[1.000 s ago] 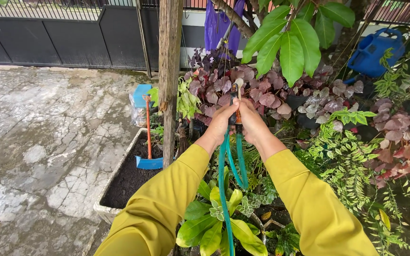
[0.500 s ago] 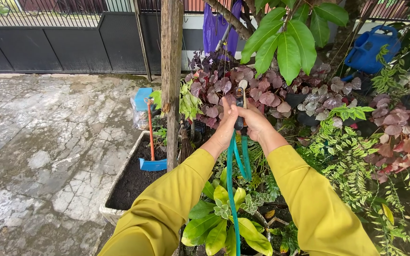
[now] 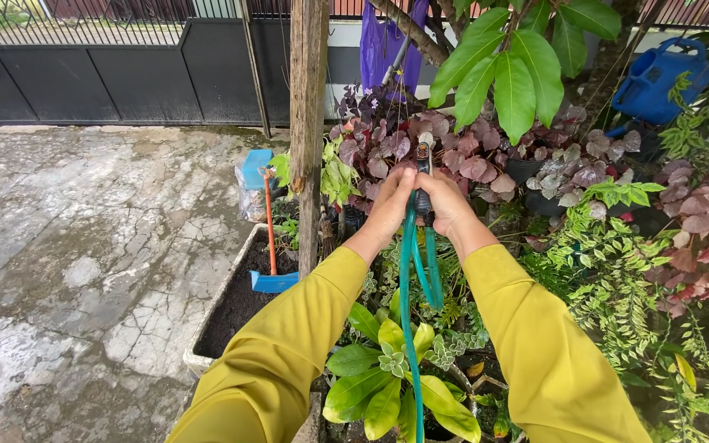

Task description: Water several potted plants using a hose with a spray nozzle.

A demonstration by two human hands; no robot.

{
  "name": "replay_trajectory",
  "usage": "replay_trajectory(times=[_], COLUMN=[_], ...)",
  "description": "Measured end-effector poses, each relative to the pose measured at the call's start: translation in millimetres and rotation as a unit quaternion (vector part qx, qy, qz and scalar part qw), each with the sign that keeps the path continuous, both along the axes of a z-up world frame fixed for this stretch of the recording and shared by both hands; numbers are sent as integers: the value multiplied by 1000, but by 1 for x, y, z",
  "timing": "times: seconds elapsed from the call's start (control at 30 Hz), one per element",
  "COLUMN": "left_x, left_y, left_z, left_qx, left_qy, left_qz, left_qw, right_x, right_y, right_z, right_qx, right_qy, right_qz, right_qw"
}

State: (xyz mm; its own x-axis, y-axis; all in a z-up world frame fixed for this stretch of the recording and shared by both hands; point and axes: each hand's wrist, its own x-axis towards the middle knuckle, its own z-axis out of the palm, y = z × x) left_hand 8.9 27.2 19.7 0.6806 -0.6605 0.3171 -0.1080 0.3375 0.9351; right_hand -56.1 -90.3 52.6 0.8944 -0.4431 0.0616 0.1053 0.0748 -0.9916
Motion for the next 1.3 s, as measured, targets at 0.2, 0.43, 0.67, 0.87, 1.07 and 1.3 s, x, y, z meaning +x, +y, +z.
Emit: replay_trajectory(times=[0.2, 0.43, 0.67, 0.87, 1.07, 1.3], left_x=[25, 88, 127, 37, -13, -57], left_y=[54, 84, 86, 63, 21, 85], left_z=[42, 47, 36, -4, -125, -149], left_qx=[332, 375, 399, 277, 108, -28], left_qy=[-242, -240, -197, -260, 90, 287], left_qz=[329, 413, 435, 350, -56, 4], left_qw=[850, 795, 783, 856, 989, 958], right_x=[-15, -11, -13, -4, 21, 5], right_y=[-15, -36, -40, -16, 4, 26], right_z=[26, 22, 30, 14, -22, -39], right_qx=[42, 48, 4, 42, 101, -50], right_qy=[48, 90, 104, 108, 80, 274], right_qz=[29, 12, 38, 21, 76, 15], right_qw=[998, 995, 994, 993, 989, 960])
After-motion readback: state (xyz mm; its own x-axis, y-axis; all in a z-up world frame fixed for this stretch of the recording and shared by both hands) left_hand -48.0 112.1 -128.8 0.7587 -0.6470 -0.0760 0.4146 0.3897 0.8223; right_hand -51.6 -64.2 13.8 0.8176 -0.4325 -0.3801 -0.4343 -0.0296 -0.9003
